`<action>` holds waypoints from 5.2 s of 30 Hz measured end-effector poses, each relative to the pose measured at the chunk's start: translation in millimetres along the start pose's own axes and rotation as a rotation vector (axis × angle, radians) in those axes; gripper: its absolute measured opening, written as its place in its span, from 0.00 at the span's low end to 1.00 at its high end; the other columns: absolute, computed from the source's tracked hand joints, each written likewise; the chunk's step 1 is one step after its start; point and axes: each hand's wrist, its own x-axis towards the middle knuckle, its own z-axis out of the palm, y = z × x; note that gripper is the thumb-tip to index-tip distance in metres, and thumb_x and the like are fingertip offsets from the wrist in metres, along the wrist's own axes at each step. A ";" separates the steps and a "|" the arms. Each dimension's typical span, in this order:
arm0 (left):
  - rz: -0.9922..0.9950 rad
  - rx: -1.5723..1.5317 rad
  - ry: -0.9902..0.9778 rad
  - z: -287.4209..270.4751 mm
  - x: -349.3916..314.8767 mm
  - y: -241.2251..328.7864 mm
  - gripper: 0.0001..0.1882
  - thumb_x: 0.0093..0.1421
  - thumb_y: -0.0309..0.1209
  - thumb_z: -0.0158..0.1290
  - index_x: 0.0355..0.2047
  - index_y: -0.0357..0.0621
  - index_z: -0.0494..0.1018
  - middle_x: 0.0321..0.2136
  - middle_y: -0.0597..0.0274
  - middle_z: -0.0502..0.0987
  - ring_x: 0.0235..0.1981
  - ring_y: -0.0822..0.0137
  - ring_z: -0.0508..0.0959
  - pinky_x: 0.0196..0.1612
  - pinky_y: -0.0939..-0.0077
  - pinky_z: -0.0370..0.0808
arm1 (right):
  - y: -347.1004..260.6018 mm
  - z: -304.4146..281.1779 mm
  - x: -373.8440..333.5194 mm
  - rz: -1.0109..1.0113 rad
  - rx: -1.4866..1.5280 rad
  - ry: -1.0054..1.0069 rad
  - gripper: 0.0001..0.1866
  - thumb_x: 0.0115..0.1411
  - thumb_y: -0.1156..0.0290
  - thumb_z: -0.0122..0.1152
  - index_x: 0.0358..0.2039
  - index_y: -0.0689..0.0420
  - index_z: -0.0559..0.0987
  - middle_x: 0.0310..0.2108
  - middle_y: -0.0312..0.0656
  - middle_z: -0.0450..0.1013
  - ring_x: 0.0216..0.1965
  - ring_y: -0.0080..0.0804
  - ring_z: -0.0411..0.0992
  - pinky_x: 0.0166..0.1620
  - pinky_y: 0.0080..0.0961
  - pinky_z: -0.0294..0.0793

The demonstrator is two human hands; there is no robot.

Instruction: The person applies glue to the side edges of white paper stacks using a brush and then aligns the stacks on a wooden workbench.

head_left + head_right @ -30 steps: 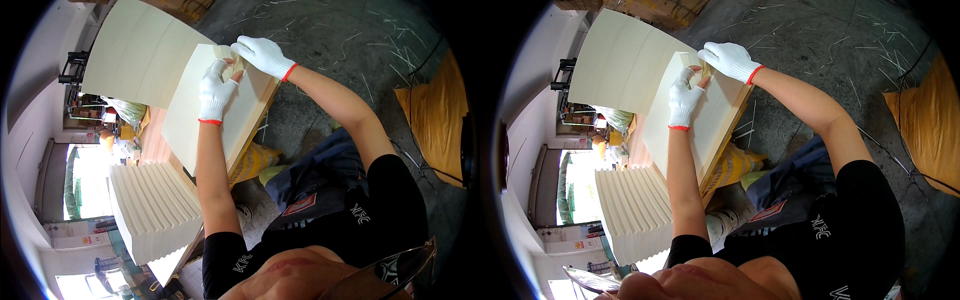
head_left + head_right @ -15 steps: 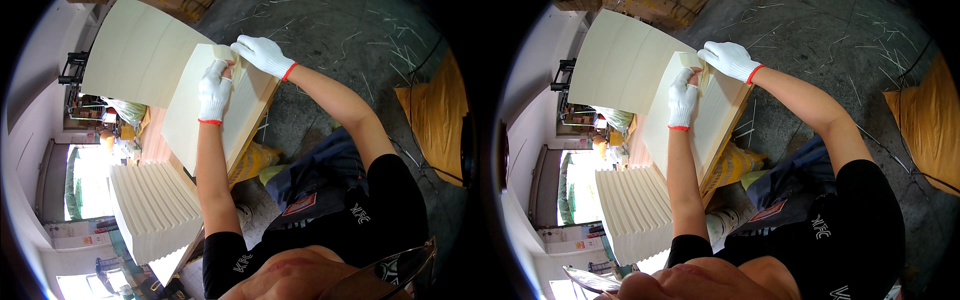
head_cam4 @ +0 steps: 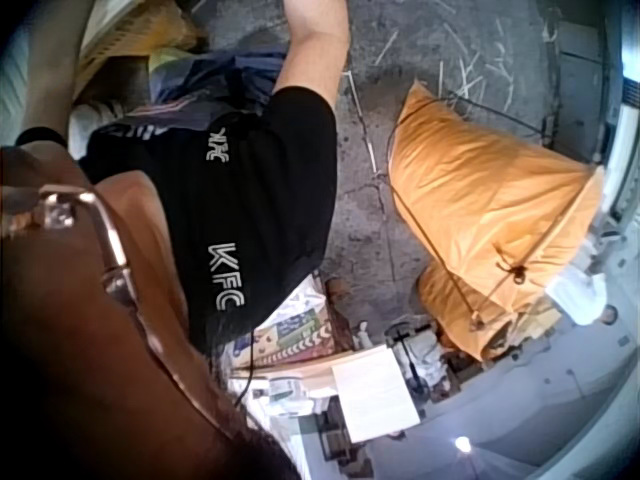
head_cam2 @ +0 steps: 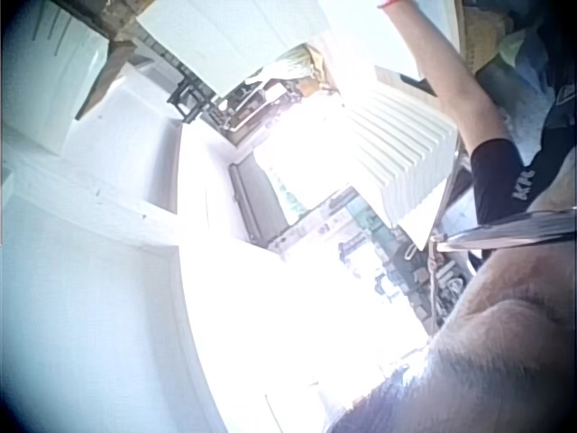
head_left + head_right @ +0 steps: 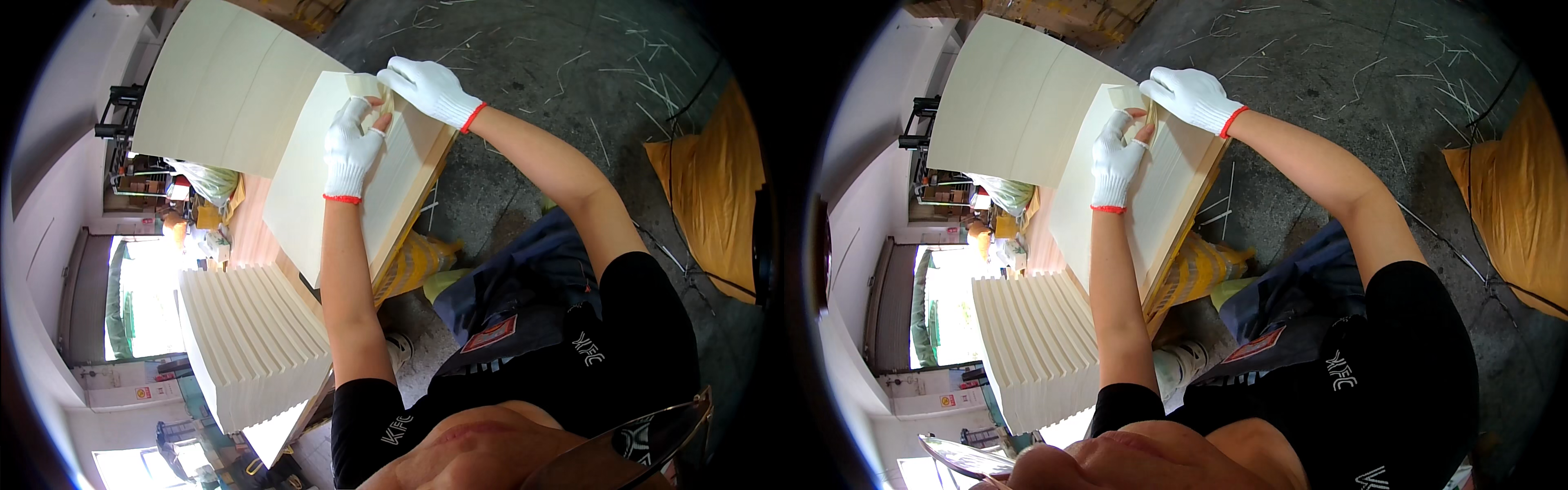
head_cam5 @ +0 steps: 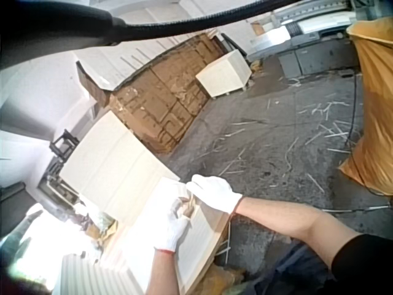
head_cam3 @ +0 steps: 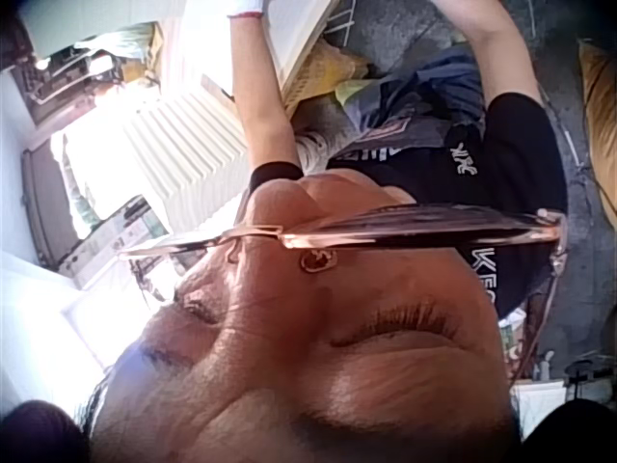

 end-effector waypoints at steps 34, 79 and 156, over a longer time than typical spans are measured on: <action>0.007 0.001 0.009 -1.2 -1.7 1.2 0.18 0.61 0.28 0.56 0.52 0.50 0.76 0.46 0.52 0.81 0.50 0.56 0.81 0.52 0.67 0.74 | 10.2 -11.2 -0.2 0.036 -0.017 -0.004 0.26 0.68 0.41 0.46 0.36 0.52 0.78 0.28 0.45 0.77 0.31 0.47 0.77 0.34 0.41 0.72; -0.020 -0.079 0.054 -1.7 -2.0 3.8 0.14 0.66 0.30 0.52 0.51 0.51 0.77 0.45 0.49 0.81 0.50 0.51 0.80 0.53 0.66 0.74 | -1.6 -2.6 0.4 -0.030 -0.049 -0.037 0.22 0.71 0.47 0.41 0.44 0.49 0.78 0.32 0.47 0.78 0.36 0.52 0.76 0.39 0.46 0.73; -0.023 -0.702 1.319 -226.7 -191.4 -95.7 0.17 0.62 0.17 0.46 0.52 0.29 0.72 0.48 0.47 0.75 0.46 0.57 0.78 0.48 0.66 0.80 | -209.6 165.2 -113.0 -0.641 -0.484 -0.559 0.46 0.49 0.35 0.62 0.53 0.66 0.73 0.49 0.49 0.69 0.56 0.44 0.64 0.59 0.43 0.57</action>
